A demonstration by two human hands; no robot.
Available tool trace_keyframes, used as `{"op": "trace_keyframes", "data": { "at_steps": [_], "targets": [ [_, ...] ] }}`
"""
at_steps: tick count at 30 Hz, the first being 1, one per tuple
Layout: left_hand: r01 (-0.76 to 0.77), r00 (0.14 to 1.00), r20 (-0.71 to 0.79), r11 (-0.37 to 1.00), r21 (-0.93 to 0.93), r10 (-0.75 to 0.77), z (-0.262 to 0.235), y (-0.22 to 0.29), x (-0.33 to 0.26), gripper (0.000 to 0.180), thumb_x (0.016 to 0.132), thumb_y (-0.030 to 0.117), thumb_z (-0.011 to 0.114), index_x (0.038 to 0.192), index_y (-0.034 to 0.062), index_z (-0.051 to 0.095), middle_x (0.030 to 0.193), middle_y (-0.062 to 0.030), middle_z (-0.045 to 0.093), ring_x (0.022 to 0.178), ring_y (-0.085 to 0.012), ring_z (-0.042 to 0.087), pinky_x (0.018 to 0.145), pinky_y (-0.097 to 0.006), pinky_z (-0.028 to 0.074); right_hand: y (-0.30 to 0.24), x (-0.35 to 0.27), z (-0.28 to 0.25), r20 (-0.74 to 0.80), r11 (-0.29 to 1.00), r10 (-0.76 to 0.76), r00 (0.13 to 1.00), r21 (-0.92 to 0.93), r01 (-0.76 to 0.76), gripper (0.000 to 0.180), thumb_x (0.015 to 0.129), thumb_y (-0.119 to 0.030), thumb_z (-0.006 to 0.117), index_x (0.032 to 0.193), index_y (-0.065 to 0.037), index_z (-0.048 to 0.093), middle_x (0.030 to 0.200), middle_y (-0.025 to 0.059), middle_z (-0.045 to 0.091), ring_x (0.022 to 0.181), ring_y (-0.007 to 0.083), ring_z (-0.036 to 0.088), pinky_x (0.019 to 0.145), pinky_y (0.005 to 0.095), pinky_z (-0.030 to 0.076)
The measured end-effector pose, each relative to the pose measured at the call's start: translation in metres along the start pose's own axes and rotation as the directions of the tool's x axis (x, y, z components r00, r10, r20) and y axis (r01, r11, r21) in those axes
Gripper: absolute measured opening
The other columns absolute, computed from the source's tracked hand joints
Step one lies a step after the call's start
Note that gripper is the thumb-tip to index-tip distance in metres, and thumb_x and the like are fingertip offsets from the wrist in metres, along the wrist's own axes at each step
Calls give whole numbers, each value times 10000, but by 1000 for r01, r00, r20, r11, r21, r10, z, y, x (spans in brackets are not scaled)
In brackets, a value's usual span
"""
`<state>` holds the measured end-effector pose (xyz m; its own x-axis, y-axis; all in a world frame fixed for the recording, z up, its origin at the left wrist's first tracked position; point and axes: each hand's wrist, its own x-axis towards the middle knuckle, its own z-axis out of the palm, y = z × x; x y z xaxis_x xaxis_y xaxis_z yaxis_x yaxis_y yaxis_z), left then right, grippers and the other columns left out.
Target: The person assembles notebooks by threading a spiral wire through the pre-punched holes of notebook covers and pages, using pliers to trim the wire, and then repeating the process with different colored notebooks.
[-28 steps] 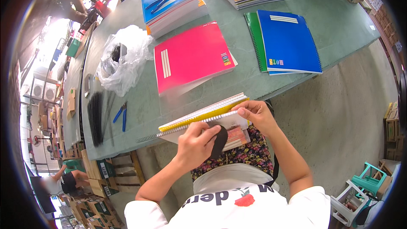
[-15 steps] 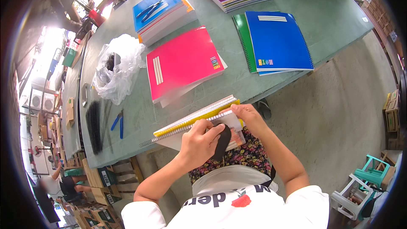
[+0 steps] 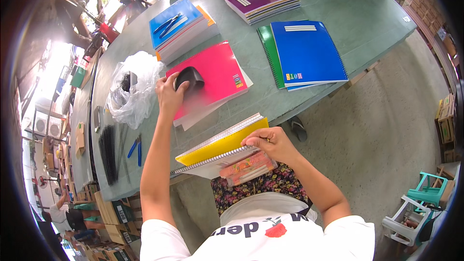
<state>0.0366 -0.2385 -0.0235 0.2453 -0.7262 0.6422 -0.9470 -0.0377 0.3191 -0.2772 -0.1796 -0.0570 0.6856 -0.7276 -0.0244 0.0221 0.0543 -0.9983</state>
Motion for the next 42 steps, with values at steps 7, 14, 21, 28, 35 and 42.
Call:
{"op": "trace_keyframes", "data": {
  "at_steps": [7, 14, 21, 28, 35, 42],
  "targets": [
    [-276, 641, 671, 927, -253, 374, -78, 132, -83, 131, 814, 114, 608, 896, 14, 629, 813, -146, 628, 791, -308, 610, 713, -387, 478, 11, -7, -4, -191, 964, -60, 980, 245, 107, 185, 823, -48, 652, 1006, -23, 658, 923, 68, 685, 843, 106, 619, 787, 260, 484],
    [-52, 677, 683, 943, -329, 275, -69, 128, -99, 159, 793, 135, 648, 859, 18, 563, 799, -148, 577, 749, -338, 567, 631, -414, 445, 24, -10, 6, -161, 969, -79, 984, 220, 114, 235, 827, -23, 630, 1061, 1, 621, 995, 49, 664, 888, 98, 593, 803, 242, 454],
    [-60, 663, 679, 926, -372, 316, -54, 126, -107, 237, 773, 182, 685, 846, 25, 523, 788, -144, 545, 764, -338, 546, 670, -419, 438, 18, -11, 6, -214, 953, -73, 974, 273, 131, 184, 833, -1, 612, 1016, 3, 618, 997, 74, 645, 947, 99, 580, 842, 247, 451],
    [-46, 749, 535, 837, -545, 390, -39, 156, -105, 274, 782, 212, 672, 963, 28, 578, 849, -148, 572, 846, -318, 561, 712, -421, 453, 36, -17, -5, -255, 968, 60, 965, 251, 6, 123, 790, -26, 670, 899, 0, 618, 830, 12, 647, 785, 69, 582, 710, 223, 465],
    [-245, 612, 571, 818, -521, 547, -38, 153, -112, 262, 655, 118, 671, 864, -10, 577, 866, -145, 542, 865, -332, 513, 782, -391, 429, 24, -24, 9, -382, 993, 42, 923, 121, 5, 91, 777, 20, 655, 860, 29, 620, 780, 13, 626, 711, 52, 552, 642, 207, 450],
    [-97, 832, 392, 800, -592, 391, -28, 160, -123, 248, 588, 44, 641, 823, 26, 565, 850, -130, 531, 836, -322, 499, 746, -403, 436, 32, -21, 2, -354, 989, -119, 928, -126, 78, 160, 740, 51, 668, 898, 41, 638, 828, 33, 646, 780, 72, 567, 724, 223, 457]
  ]
}}
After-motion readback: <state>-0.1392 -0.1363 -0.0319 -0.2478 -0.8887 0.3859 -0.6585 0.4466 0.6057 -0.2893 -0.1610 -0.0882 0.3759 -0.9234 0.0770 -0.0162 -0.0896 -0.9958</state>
